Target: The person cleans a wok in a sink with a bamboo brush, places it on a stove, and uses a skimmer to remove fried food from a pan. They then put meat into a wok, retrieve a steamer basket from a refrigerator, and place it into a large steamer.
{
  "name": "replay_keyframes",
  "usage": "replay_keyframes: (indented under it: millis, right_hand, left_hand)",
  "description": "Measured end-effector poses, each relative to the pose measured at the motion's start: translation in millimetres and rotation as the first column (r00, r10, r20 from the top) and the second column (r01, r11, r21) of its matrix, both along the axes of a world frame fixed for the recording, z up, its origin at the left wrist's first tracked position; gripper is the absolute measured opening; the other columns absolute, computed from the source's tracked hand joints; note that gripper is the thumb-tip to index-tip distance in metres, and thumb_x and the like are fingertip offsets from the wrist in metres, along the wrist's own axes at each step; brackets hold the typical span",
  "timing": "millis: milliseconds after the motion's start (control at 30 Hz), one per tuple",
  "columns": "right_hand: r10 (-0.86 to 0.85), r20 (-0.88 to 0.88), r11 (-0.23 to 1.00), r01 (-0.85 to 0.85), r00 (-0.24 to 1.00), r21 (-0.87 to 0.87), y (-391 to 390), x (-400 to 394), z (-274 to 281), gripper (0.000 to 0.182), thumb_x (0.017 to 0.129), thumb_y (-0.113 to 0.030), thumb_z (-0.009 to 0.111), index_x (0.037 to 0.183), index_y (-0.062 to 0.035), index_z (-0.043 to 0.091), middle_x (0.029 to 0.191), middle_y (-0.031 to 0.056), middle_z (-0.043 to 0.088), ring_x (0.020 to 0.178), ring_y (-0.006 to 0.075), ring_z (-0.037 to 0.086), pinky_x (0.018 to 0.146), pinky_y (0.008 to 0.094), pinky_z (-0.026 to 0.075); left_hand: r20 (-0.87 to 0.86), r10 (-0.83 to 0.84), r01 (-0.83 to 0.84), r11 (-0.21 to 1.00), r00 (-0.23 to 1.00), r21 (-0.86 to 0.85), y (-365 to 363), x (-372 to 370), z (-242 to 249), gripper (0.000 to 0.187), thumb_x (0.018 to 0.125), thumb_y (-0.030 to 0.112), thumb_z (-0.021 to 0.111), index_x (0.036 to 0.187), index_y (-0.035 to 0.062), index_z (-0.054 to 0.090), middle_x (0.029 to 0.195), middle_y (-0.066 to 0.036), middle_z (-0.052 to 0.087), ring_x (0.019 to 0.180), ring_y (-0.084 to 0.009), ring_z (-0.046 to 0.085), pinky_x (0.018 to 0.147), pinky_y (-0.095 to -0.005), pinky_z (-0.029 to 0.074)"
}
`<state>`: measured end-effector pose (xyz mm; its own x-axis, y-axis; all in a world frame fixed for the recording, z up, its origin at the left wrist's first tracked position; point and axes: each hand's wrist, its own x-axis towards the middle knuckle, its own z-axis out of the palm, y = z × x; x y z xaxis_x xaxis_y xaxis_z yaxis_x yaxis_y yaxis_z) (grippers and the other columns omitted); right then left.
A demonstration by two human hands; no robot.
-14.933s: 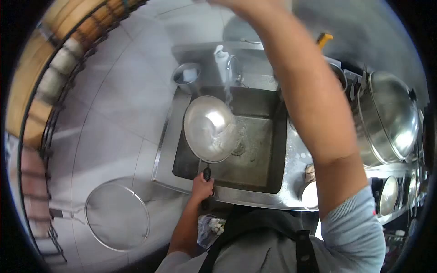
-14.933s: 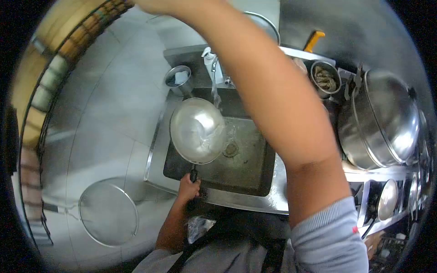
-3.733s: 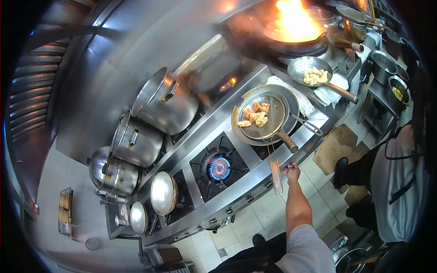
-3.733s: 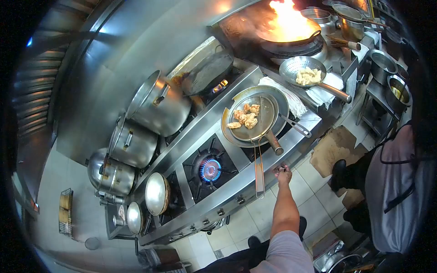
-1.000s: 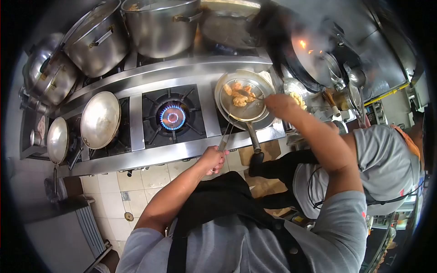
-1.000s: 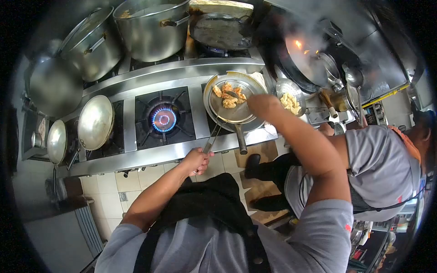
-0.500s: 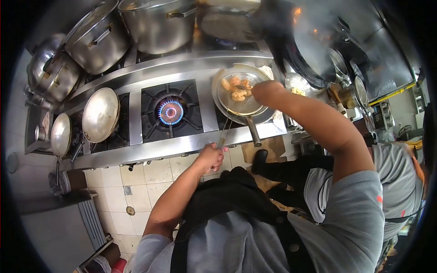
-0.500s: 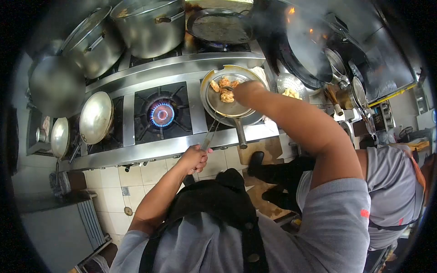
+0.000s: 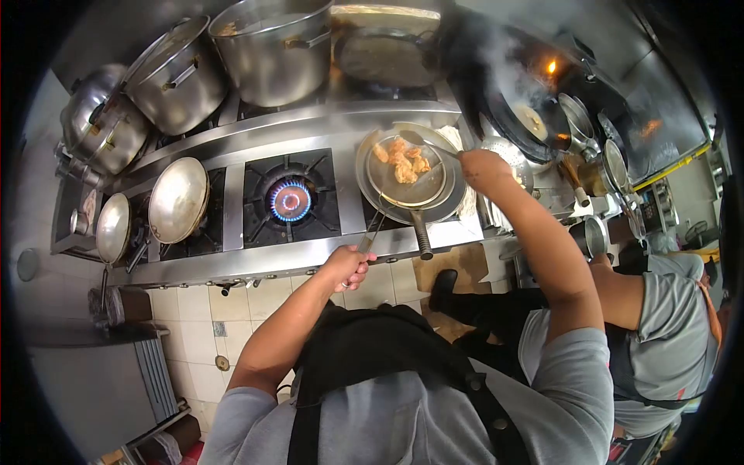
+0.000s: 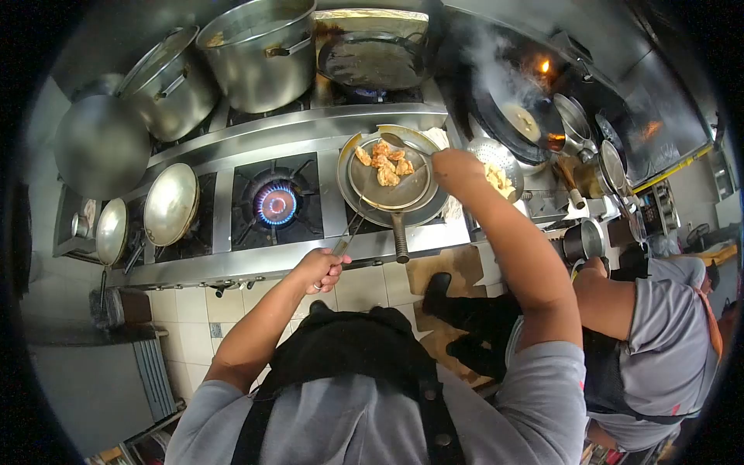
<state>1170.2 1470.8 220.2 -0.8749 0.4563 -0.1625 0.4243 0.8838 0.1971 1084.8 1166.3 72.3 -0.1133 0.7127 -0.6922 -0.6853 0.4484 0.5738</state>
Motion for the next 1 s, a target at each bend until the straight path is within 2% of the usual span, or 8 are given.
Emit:
replay_keyframes:
  millis: [233,367,533,733,867,933,967,1000]
  right_hand:
    - [-0.147,0.082,0.985,0.154,0.986,-0.08,-14.2,-28.7,-18.9,0.026,0.084,-0.01,0.05,0.102,-0.0051,0.067,0.108,0.0161,0.064,0.1,0.0303,0.063,0.083,0.0405,0.052]
    - [-0.116,0.136,0.989,0.128,0.984,-0.078,-11.6,-43.7,-15.7,0.024,0.083,-0.01,0.052,0.1,-0.0049,0.067,0.108,0.0158,0.064,0.098,0.0304,0.064,0.081,0.0409,0.052]
    - [0.206,0.264,0.978,-0.196,0.942,-0.064,-2.1,-64.3,-6.7,0.022,0.08,-0.013,0.056,0.096,-0.0032,0.068,0.103,0.0166,0.066,0.094,0.0307,0.065,0.077,0.04,0.053]
    - [0.161,0.465,0.98,-0.195,0.871,0.027,-17.9,-90.4,-6.3,0.023,0.079,-0.008,0.056,0.098,-0.0027,0.067,0.104,0.0159,0.066,0.093,0.0311,0.065,0.076,0.0395,0.053]
    - [0.145,0.426,0.985,-0.172,0.893,0.026,-4.5,-90.7,-11.0,0.023,0.08,-0.008,0.055,0.099,-0.0025,0.067,0.101,0.0152,0.066,0.094,0.0301,0.065,0.075,0.0424,0.053]
    - [0.364,0.305,0.928,-0.372,0.88,-0.033,28.6,-78.2,-18.6,0.023,0.08,-0.005,0.05,0.095,0.0026,0.067,0.095,0.0181,0.067,0.088,0.0326,0.066,0.072,0.0393,0.053]
    - [0.288,0.293,0.956,-0.256,0.912,-0.143,39.9,-77.7,-16.1,0.023,0.081,-0.005,0.049,0.096,0.0005,0.066,0.087,0.0164,0.065,0.08,0.0299,0.064,0.064,0.0389,0.051]
    - [0.083,0.289,0.957,0.005,0.954,-0.29,45.3,-74.9,-11.9,0.023,0.082,-0.005,0.048,0.097,-0.0016,0.066,0.08,0.0147,0.063,0.071,0.0271,0.063,0.057,0.0384,0.049]
  left_hand:
    - [0.024,-0.004,0.003,1.0,1.0,0.005,-0.9,1.9,-0.8,0.019,0.09,0.013,0.044,0.106,0.0033,0.047,0.055,0.002,0.037,0.034,-0.0094,0.03,0.032,-0.0289,0.024]
    - [0.014,-0.029,0.028,0.999,0.999,0.015,-3.0,-0.1,-5.3,0.019,0.089,0.014,0.044,0.106,0.0052,0.048,0.055,0.002,0.037,0.034,-0.009,0.03,0.032,-0.0286,0.023]
    - [-0.01,-0.09,0.09,0.996,0.996,0.009,-5.4,-8.5,-3.3,0.017,0.089,0.014,0.044,0.105,0.0081,0.048,0.055,0.002,0.034,0.035,-0.0087,0.028,0.032,-0.028,0.022]
    - [-0.014,-0.077,0.077,0.997,0.997,-0.003,-6.2,-10.5,-8.0,0.016,0.089,0.015,0.045,0.104,0.0081,0.048,0.055,0.002,0.034,0.035,-0.0089,0.029,0.031,-0.0286,0.023]
    - [-0.044,-0.063,0.065,0.998,0.997,0.026,-8.9,-4.7,-6.1,0.016,0.09,0.015,0.046,0.103,0.0071,0.048,0.054,0.002,0.034,0.035,-0.0091,0.029,0.031,-0.0291,0.024]
    - [-0.031,-0.04,0.041,0.999,0.999,0.031,-6.8,-2.8,-9.7,0.015,0.09,0.016,0.046,0.102,0.0061,0.048,0.054,0.002,0.035,0.034,-0.0095,0.029,0.031,-0.0294,0.024]
    - [-0.032,-0.041,0.042,0.998,0.999,0.037,-5.9,-1.8,-11.9,0.015,0.09,0.016,0.046,0.102,0.0061,0.048,0.054,0.002,0.035,0.034,-0.0095,0.029,0.031,-0.0294,0.024]
    - [-0.012,-0.034,0.035,0.999,0.999,0.027,-5.6,-2.0,-13.8,0.016,0.09,0.015,0.046,0.102,0.0057,0.048,0.054,0.002,0.035,0.034,-0.0095,0.029,0.031,-0.0294,0.024]
